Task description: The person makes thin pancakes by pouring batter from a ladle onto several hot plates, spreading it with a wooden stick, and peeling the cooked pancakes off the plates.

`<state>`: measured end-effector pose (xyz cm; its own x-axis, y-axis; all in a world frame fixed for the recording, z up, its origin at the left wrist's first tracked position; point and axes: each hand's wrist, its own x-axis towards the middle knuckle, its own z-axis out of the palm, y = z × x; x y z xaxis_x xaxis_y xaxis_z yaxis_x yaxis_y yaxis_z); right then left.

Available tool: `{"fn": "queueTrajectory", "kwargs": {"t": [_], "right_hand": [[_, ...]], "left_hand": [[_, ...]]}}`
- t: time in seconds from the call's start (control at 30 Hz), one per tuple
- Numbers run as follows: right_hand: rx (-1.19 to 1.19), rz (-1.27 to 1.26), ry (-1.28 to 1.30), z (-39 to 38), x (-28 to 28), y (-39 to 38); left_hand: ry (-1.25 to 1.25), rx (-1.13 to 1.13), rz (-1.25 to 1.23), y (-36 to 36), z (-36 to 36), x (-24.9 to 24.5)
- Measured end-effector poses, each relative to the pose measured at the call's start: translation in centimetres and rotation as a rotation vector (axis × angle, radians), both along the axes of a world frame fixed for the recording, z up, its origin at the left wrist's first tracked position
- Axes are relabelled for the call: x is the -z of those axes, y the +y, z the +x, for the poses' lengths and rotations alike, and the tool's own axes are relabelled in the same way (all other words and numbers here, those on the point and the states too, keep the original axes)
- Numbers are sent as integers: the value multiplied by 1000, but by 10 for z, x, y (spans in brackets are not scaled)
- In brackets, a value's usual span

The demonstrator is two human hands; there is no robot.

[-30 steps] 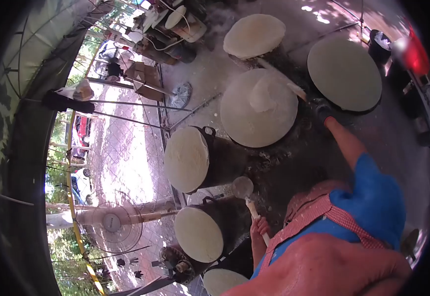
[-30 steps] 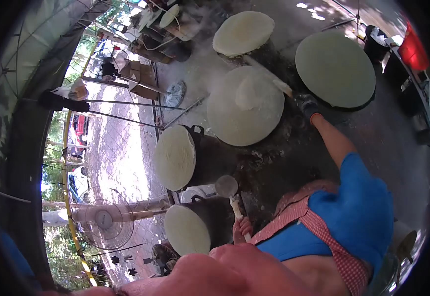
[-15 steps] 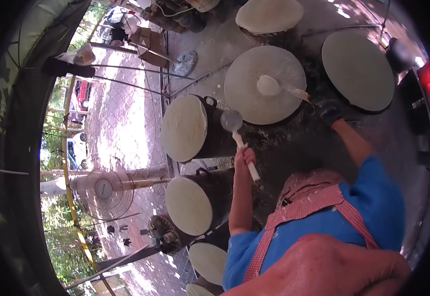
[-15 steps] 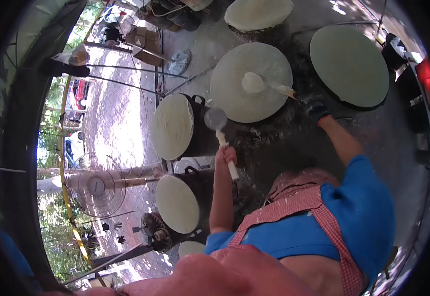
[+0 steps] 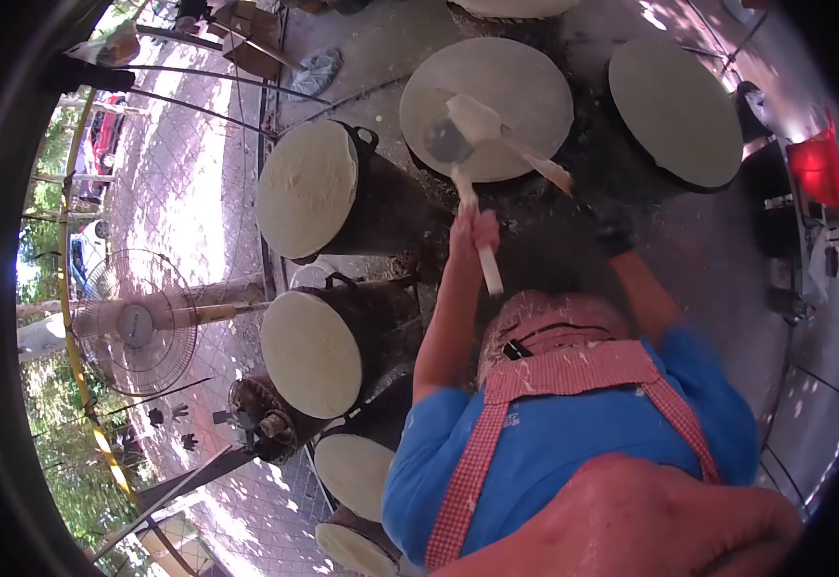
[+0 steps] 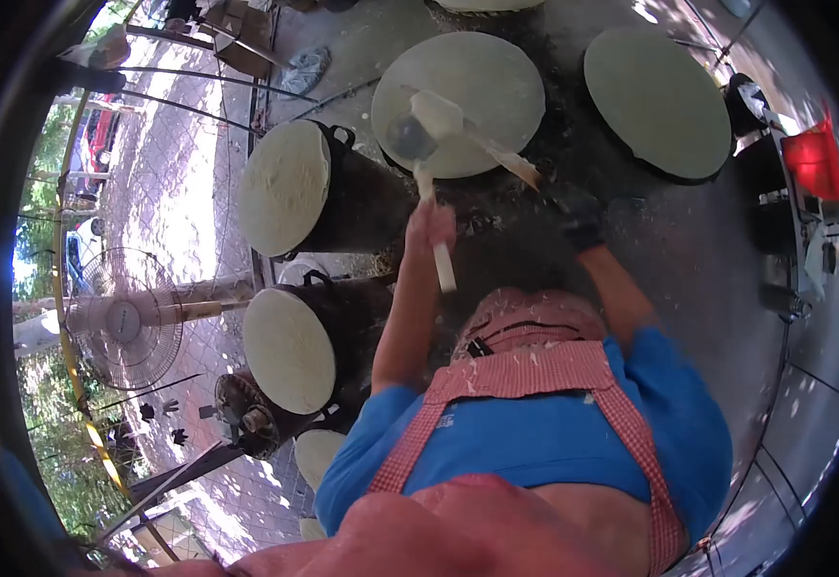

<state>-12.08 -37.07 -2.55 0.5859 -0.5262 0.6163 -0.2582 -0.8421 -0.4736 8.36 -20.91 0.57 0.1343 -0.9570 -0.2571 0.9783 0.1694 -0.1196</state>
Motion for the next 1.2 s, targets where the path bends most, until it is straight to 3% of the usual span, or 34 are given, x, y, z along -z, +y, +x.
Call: {"fn": "queueTrajectory", "kwargs": {"t": [0.07, 0.1, 0.13, 0.17, 0.2, 0.23, 0.3, 0.33, 0.4, 0.43, 0.5, 0.53, 0.57, 0.67, 0.73, 0.77, 1.0, 1.03, 1.2], "right_hand": [[78, -110, 247, -11, 59, -12], [159, -203, 516, -27, 82, -3], [125, -187, 548, -29, 68, 15], [118, -103, 377, -22, 51, 21], [107, -21, 200, -10, 34, 24], [67, -24, 212, -6, 28, 29], [172, -92, 465, 3, 18, 37], [120, -112, 450, 3, 28, 33], [-52, 135, 451, 6, 59, 12], [-128, 118, 429, 16, 57, 9], [-251, 411, 192, 40, 49, 4], [-305, 404, 179, 59, 61, -7], [-312, 619, 198, 76, 78, -19], [-248, 835, 504, 127, 77, -47], [-235, 359, 662, 160, 3, -25], [-189, 244, 670, 171, 0, -20], [-293, 107, 900, 188, -26, 19], [-366, 101, 881, 187, -32, 27], [-475, 106, 760, 219, -27, 63]], "left_hand": [[-302, 5, 348, 37, -22, -15], [-275, -1, 374, 45, -23, -16], [48, 88, 276, 54, -22, -16], [354, 159, 138, 55, -19, -18], [366, 124, 125, 55, -17, -26], [479, 126, 120, 56, -18, -38], [548, 108, 103, 65, -21, -38], [539, 56, 80, 67, -24, -41], [561, 12, 18, 75, -28, -48], [594, 3, -16, 81, -29, -48], [573, -75, -48, 94, -32, -48], [560, -126, -82, 100, -33, -45], [544, -163, -95, 108, -33, -43], [525, -222, 30, 130, -32, -42], [505, -309, 124, 146, -33, -44], [503, -338, 97, 155, -34, -41], [568, -389, 171, 219, -14, -26], [458, -419, 307, 226, -9, -27], [572, -400, 246, 255, 19, -24]]}}
